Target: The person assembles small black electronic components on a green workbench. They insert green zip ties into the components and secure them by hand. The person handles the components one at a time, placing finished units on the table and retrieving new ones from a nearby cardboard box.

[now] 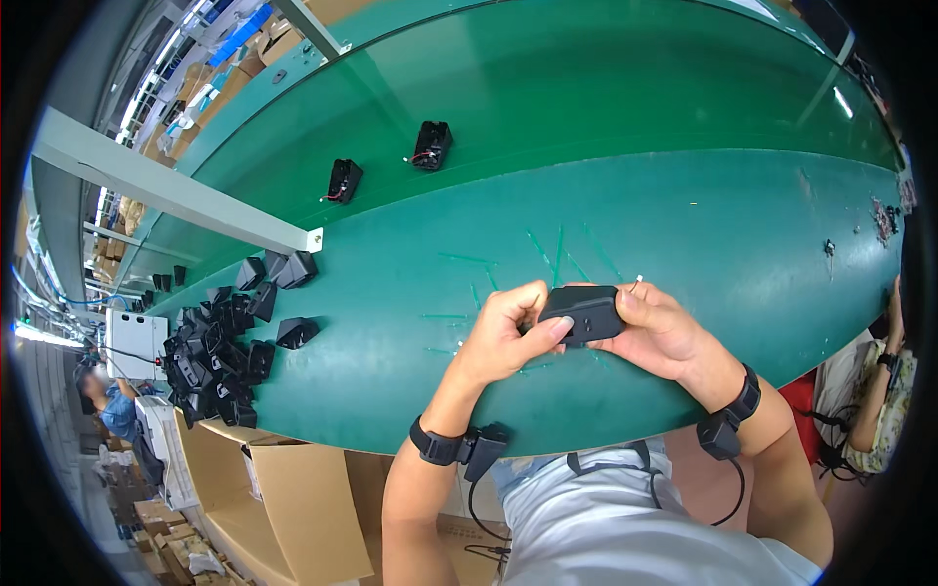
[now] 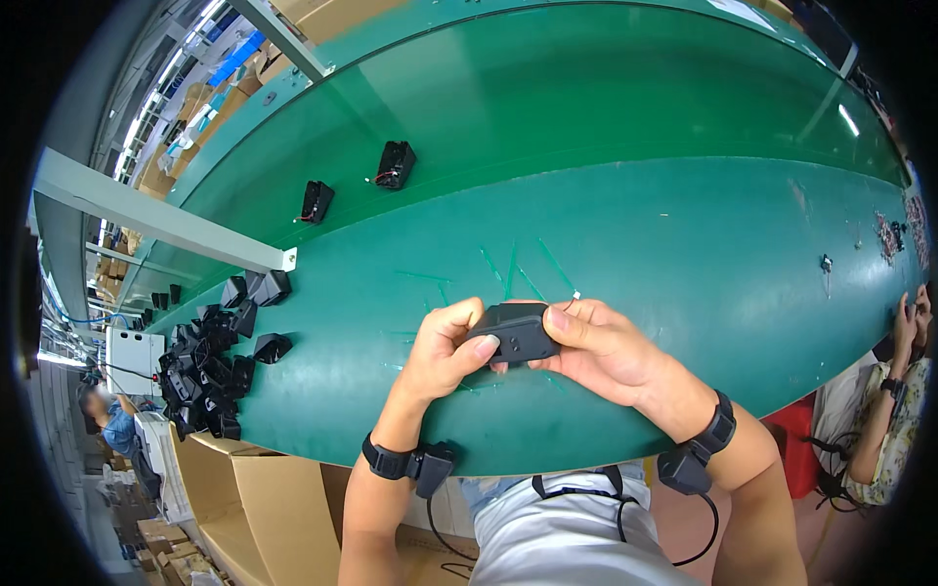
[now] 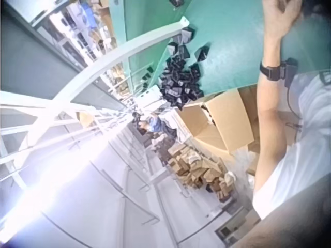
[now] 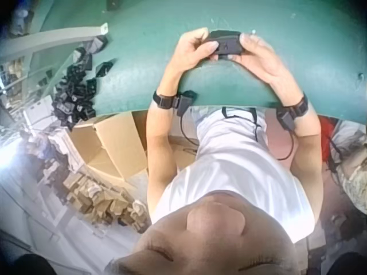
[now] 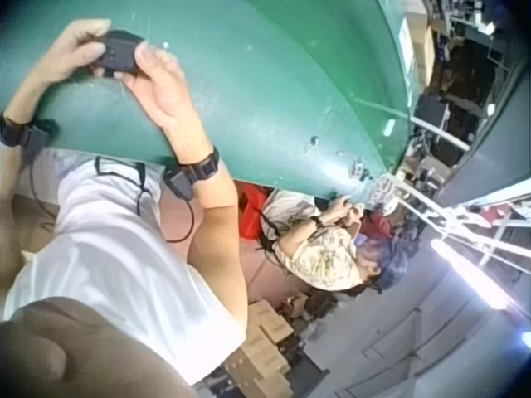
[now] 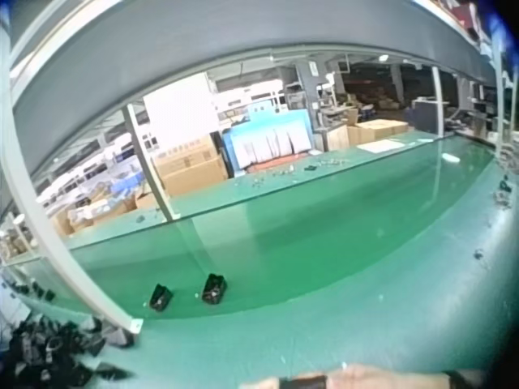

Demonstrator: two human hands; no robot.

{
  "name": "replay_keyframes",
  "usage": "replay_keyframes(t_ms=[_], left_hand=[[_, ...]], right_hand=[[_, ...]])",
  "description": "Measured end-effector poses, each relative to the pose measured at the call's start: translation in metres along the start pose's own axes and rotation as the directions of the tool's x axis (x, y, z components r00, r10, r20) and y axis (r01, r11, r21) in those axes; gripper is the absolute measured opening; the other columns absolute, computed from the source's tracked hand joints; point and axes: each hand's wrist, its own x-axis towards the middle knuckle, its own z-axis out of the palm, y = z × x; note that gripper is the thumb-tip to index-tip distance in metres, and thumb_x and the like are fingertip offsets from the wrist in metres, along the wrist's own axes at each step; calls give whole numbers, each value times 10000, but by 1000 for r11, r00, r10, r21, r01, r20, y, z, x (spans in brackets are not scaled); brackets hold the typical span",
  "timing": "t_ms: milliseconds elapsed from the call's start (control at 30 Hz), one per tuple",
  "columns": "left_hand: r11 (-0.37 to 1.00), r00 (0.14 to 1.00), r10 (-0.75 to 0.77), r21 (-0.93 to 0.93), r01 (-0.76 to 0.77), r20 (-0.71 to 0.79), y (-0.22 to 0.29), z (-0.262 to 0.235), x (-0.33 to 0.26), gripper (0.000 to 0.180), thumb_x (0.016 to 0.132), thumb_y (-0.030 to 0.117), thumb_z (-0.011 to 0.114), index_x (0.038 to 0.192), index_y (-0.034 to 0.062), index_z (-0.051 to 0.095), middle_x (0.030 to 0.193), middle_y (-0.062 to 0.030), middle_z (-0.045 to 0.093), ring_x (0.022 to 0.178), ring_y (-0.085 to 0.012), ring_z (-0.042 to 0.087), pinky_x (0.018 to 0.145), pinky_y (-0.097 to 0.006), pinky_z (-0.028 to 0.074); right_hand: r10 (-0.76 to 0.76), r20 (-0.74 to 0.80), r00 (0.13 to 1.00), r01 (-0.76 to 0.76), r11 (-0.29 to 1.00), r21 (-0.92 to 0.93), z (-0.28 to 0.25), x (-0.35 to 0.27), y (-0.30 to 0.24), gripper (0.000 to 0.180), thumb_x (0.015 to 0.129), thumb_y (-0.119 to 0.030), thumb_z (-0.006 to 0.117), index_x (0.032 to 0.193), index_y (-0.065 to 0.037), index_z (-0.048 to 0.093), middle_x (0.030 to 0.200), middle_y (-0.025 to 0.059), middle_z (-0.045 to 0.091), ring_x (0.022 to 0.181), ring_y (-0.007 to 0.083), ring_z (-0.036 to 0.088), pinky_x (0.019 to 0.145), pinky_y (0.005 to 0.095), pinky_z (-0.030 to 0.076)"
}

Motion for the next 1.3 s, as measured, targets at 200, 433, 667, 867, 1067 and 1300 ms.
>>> replay_keyframes(t_ms=[200,433,667,867,1067,1300], left_hand=[[993,999,-11,122,6,38,-2,-6,0,377,941,289,679,771,98,401,747,-39,602,680,-94,616,583,-241,494],[987,972,136,106,-118,-189,-2,11,1,235,911,179,732,817,36,571,604,-13,566,541,-57,516,499,-255,404],[922,908,285,347,-173,-306,2,8,1,167,912,165,719,875,21,642,631,-11,612,538,-51,540,512,-222,433],[540,820,525,834,-114,-228,11,2,7,180,862,141,694,988,25,641,971,-157,661,964,-291,630,845,-403,497],[394,843,511,917,-57,-167,-2,-8,7,405,843,205,705,1192,32,593,1323,-224,535,1289,-416,454,1097,-498,350],[405,877,343,895,185,-337,-2,-32,-8,641,877,402,679,1379,47,496,1496,-257,373,1426,-492,250,1150,-581,246]], right_hand=[[-36,9,999,37,999,-12,0,3,-3,537,958,-383,650,1265,54,606,1311,155,606,1155,280,610,1021,402,456],[-185,-170,968,149,968,-204,4,-6,4,247,906,-230,733,928,15,715,1339,210,581,1117,272,616,1004,425,482],[-390,-116,913,277,804,-526,14,5,-11,213,837,-182,784,895,14,725,1306,206,607,1147,265,610,971,425,490],[-571,413,709,256,-337,-906,-8,101,-81,303,742,-320,820,825,-49,715,1069,173,697,1212,314,582,935,429,506],[-483,280,830,1,-500,-866,-36,181,-87,253,731,-319,791,850,-101,740,1356,149,551,1134,369,589,960,458,500],[-426,284,859,28,-515,-857,-17,127,-72,612,799,-403,762,1277,-53,609,1536,245,324,1321,440,442,1097,474,397]])
